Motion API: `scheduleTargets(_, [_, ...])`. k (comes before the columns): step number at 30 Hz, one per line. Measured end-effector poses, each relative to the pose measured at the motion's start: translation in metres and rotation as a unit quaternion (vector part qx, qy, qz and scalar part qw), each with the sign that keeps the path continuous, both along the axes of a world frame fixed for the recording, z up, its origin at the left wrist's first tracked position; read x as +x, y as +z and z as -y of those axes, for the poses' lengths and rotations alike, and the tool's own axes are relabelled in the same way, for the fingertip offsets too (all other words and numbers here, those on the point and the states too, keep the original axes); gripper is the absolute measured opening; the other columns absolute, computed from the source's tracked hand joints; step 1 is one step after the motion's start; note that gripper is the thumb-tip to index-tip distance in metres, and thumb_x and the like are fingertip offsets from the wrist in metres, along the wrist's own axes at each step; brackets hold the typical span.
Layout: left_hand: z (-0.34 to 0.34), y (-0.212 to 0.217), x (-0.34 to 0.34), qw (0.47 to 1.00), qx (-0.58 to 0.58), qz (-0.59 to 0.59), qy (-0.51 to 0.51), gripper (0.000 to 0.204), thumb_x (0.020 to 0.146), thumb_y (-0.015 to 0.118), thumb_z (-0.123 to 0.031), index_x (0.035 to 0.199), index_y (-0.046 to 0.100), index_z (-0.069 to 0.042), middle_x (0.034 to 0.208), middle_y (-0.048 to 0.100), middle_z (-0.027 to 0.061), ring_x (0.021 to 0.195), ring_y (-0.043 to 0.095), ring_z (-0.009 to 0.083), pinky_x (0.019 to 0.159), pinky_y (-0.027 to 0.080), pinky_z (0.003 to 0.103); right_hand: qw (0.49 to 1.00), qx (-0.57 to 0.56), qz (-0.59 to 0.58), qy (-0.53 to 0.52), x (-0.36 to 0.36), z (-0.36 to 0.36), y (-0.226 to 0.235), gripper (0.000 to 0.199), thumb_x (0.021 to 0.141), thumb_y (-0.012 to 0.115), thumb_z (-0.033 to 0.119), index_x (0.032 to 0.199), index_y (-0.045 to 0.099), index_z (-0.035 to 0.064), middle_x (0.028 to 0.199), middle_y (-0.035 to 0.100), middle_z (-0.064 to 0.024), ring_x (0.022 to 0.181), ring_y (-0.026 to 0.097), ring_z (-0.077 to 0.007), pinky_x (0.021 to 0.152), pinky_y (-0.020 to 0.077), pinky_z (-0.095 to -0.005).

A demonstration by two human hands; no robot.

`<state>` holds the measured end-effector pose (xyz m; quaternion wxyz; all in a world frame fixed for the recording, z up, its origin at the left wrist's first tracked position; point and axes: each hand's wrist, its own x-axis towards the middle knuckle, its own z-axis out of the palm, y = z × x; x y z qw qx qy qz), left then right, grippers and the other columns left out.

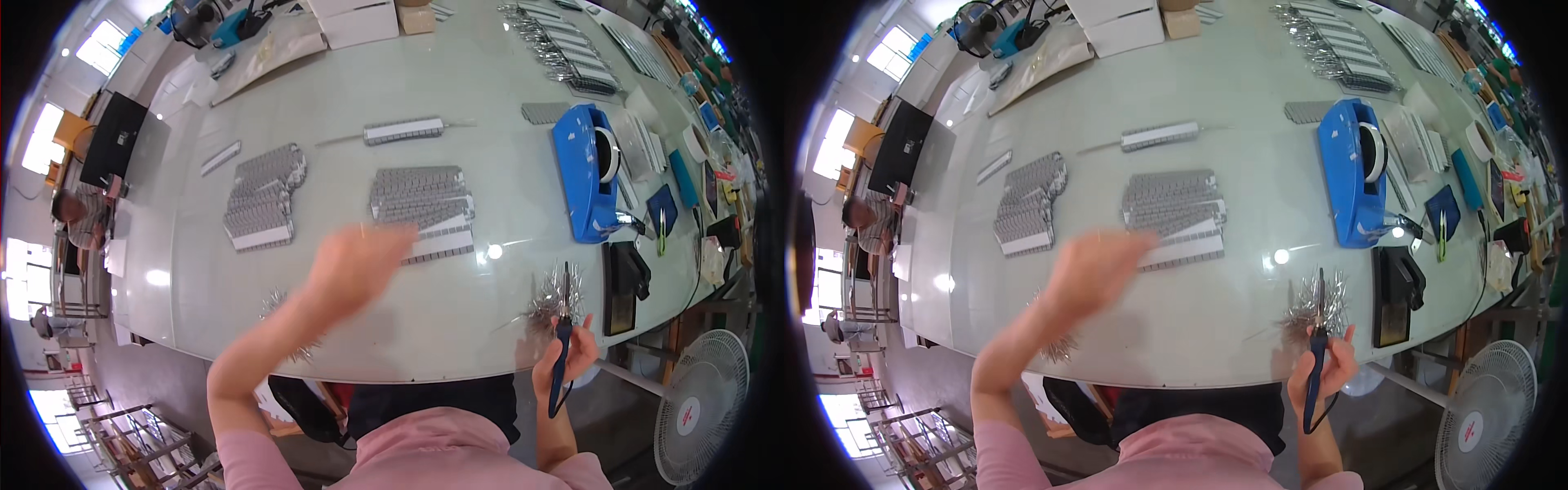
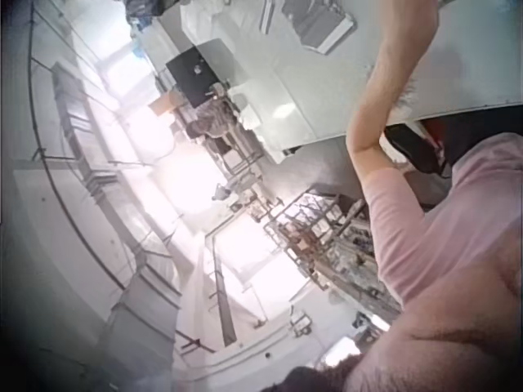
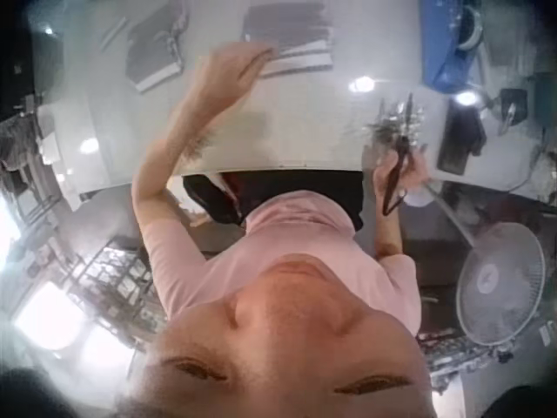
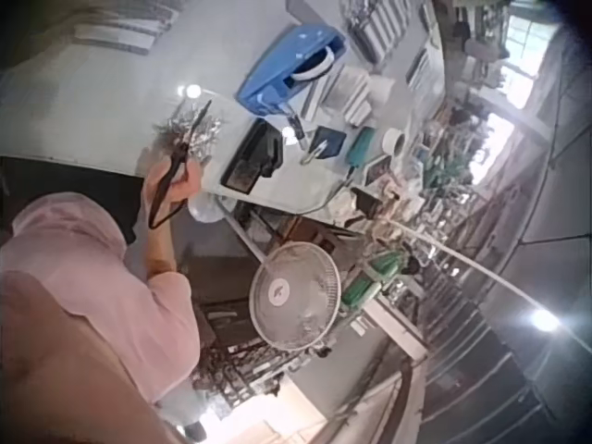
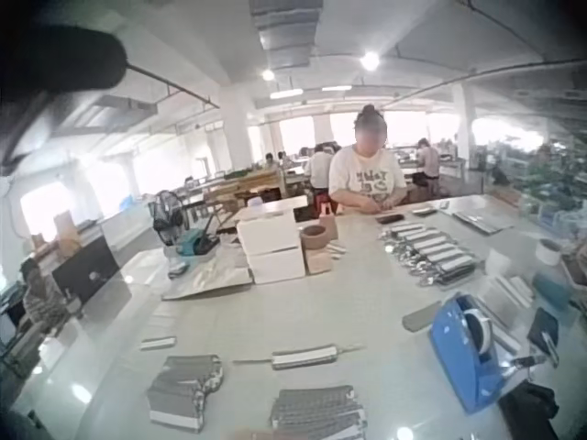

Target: Soldering wire components onto a metal strip at a workbench.

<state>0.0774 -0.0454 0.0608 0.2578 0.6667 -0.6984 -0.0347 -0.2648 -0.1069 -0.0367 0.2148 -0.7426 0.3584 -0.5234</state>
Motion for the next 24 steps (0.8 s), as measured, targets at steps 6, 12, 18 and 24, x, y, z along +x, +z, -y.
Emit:
scheduleTargets(6, [0.132, -0.028, 0.095, 0.985, -0.089, 0.117, 0.085, 0.022, 0.089, 0.058, -0.015, 0.109, 0.065, -0.011, 0.095, 0.069, 0.0093, 0.085, 0.066, 0.0314, 0.074, 0.053, 0.041, 1.0, -0.014, -0.013, -0.011, 0.006, -0.001, 0.001, 0.038, 0.093, 0.058, 0.025, 0.118, 0.038, 0.0034, 0.1, 0.05, -0.0099, 0.088, 0.065, -0.0227, 0.115, 0.0187, -0.0586])
scheduleTargets(12, [0.136, -0.049, 0.104, 0.981, -0.063, 0.173, 0.066, 0.029, 0.088, 0.061, -0.015, 0.116, 0.064, -0.009, 0.113, 0.067, 0.0099, 0.104, 0.063, 0.0305, 0.091, 0.049, 0.041, 0.999, 0.003, -0.042, -0.006, 0.004, -0.002, 0.002, 0.038, 0.093, 0.058, 0.025, 0.118, 0.038, 0.003, 0.097, 0.052, -0.0104, 0.086, 0.064, -0.0212, 0.115, 0.017, -0.0587])
scheduleTargets(18, [0.051, -0.024, 0.022, 0.994, 0.022, 0.102, -0.038, 0.041, 0.086, 0.063, -0.02, 0.125, 0.057, -0.008, 0.127, 0.057, 0.0149, 0.122, 0.051, 0.033, 0.105, 0.038, 0.048, 1.0, -0.015, -0.024, -0.005, 0.004, 0.001, 0.003, 0.038, 0.093, 0.058, 0.023, 0.118, 0.038, 0.0024, 0.098, 0.055, -0.012, 0.089, 0.066, -0.0233, 0.114, 0.017, -0.0593])
scheduleTargets(24, [-0.018, -0.044, -0.031, 0.989, 0.078, 0.127, 0.002, 0.055, 0.083, 0.068, -0.027, 0.134, 0.053, -0.013, 0.147, 0.04, 0.0119, 0.139, 0.031, 0.0332, 0.111, 0.027, 0.054, 0.999, -0.025, -0.018, 0.014, 0.006, 0.002, 0.002, 0.036, 0.091, 0.06, 0.021, 0.115, 0.039, 0.0026, 0.099, 0.055, -0.0122, 0.087, 0.066, -0.0238, 0.114, 0.0185, -0.058])
